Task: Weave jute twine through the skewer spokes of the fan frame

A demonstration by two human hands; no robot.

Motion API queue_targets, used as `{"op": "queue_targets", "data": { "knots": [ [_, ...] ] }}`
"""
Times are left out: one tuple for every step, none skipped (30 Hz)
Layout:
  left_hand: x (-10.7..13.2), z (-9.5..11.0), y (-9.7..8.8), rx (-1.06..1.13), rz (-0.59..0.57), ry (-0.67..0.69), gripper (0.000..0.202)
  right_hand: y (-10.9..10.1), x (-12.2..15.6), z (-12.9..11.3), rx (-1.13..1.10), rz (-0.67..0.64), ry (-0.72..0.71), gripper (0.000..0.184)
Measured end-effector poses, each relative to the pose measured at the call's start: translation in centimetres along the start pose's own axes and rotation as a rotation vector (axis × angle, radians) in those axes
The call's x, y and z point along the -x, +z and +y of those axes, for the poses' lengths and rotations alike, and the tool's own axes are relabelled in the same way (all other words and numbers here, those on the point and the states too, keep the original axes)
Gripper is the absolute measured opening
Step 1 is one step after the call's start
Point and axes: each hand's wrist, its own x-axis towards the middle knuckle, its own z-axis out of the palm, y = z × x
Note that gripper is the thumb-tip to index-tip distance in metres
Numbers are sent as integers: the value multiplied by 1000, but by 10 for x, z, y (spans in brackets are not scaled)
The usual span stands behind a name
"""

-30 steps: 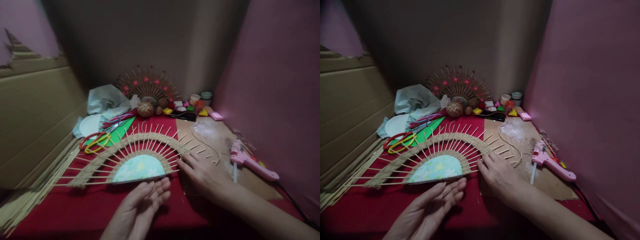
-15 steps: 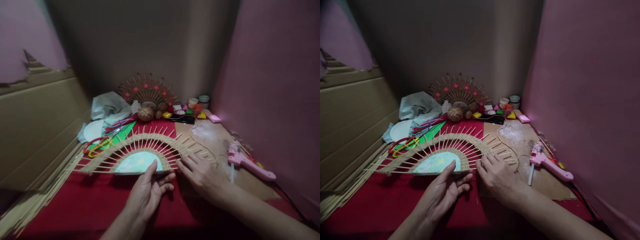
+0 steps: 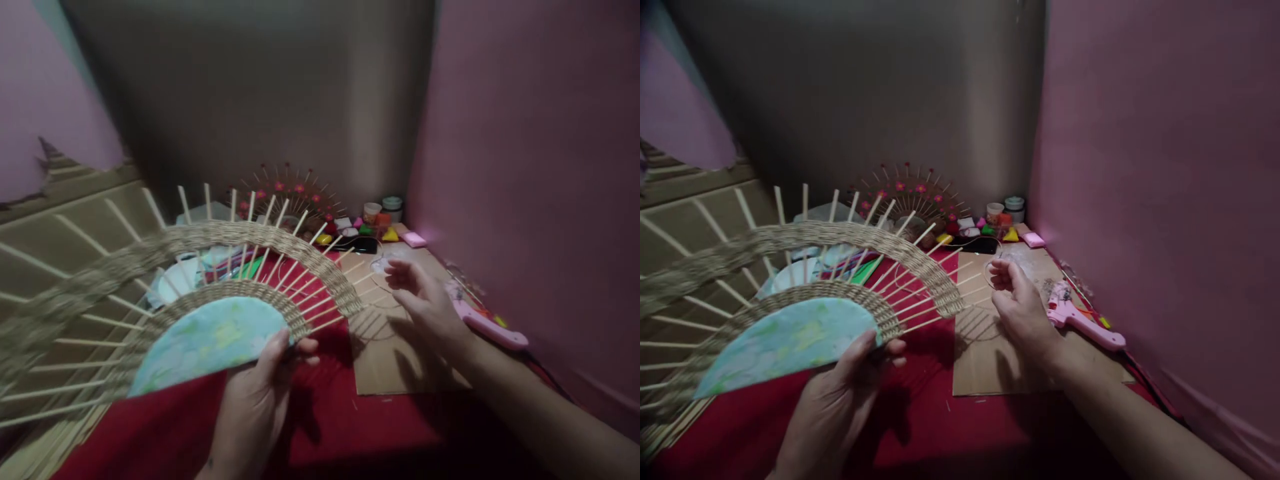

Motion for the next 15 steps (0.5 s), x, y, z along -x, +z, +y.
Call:
{"op": "queue_targets", "data": {
  "knots": [
    [-4,5,1,14,-4,20,9,2,-4,-1,-62,44,72,35],
    [-9,10,2,31,-20,38,8,5,-6,-2,-118,83,145,35],
    [-14,14,4,48,-40,61,7,7,-9,-3,-174,107,219,35],
    [-20,18,6,62,-69,81,6,10,-11,-5,-240,106,292,35],
    [-25,22,9,75,-97,99,5,12,-13,-6,-317,86,354,35],
    [-30,25,12,86,-126,114,4,15,-14,-7,-404,50,401,33],
    [-35,28,15,94,-155,123,3,17,-16,-8,-495,4,435,31],
    [-39,30,18,98,-179,127,3,20,-18,-8,-582,-41,458,29],
    [-42,31,20,95,-199,126,4,22,-20,-9,-658,-77,467,27],
    [-45,33,23,91,-216,122,6,24,-22,-9,-715,-103,463,26],
    [-47,34,25,89,-227,116,8,27,-24,-10,-746,-121,446,27],
    [-49,35,27,89,-233,107,11,29,-27,-11,-753,-136,417,27],
    [-51,36,28,91,-235,93,13,31,-29,-11,-746,-151,380,27],
    [-53,36,29,96,-234,77,15,33,-32,-12,-738,-171,348,25],
    [-54,37,30,105,-232,62,16,34,-34,-12,-734,-202,331,24]
  ]
}}
